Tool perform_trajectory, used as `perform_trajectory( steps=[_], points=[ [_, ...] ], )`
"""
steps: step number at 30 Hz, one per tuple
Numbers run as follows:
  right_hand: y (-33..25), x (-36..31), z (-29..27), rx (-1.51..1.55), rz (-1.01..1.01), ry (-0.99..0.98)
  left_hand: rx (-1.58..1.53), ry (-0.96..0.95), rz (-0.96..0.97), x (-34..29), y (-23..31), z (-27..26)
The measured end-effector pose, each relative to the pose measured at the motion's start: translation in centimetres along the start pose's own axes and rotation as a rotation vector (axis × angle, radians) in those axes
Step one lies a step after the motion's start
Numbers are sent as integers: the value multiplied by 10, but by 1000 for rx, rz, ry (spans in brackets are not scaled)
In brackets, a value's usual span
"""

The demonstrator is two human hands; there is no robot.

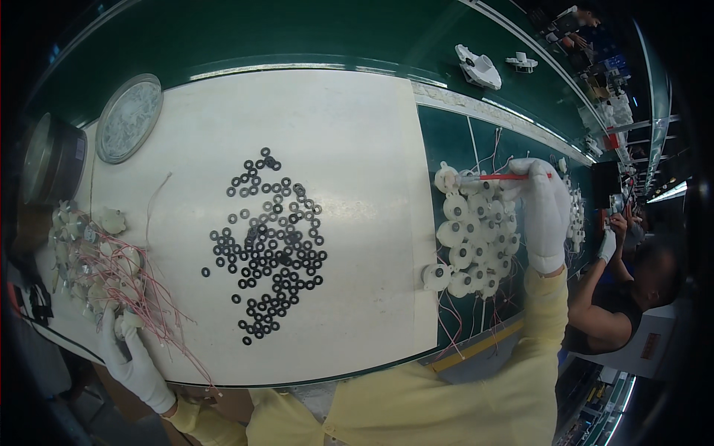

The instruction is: The person assembles small white electronic components by inserting black washers into the center of each unit. They use a small brush to apply a white substance to the components and place them on a green board.

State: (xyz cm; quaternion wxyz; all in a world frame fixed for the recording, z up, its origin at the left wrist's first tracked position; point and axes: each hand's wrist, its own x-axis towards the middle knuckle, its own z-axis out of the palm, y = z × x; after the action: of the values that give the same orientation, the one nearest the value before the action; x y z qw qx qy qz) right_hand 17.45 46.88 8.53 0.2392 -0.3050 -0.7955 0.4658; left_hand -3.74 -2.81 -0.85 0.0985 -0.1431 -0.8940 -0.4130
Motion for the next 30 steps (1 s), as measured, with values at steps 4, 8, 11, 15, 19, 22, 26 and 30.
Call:
perform_trajectory(
  steps=[4, 8, 11, 15, 19, 22, 26, 30],
  points=[
    [2, -1, -1, 14, 6, 9, -6, 1, -2, 0, -4, -1],
    [4, -2, -3, 8, 9, 19, 18, -8, 19, 1, -5, -1],
    [7, -3, -5, 16, 21, 26, 40, -12, 36, 1, -4, -2],
    [7, -5, -5, 13, 13, 43, 1, 4, 4, 0, -1, 1],
    [9, -7, -6, 12, 19, 51, 17, 8, 40, 1, 0, 2],
    [10, -8, -8, 24, 16, 56, 23, 7, 42, 1, -2, 2],
    [8, -8, -11, 42, -4, 80, 46, 1, 60, 1, -2, 1],
    [2, -6, -8, 50, -58, 100, 72, -1, 53, 2, 0, 1]
  ],
)
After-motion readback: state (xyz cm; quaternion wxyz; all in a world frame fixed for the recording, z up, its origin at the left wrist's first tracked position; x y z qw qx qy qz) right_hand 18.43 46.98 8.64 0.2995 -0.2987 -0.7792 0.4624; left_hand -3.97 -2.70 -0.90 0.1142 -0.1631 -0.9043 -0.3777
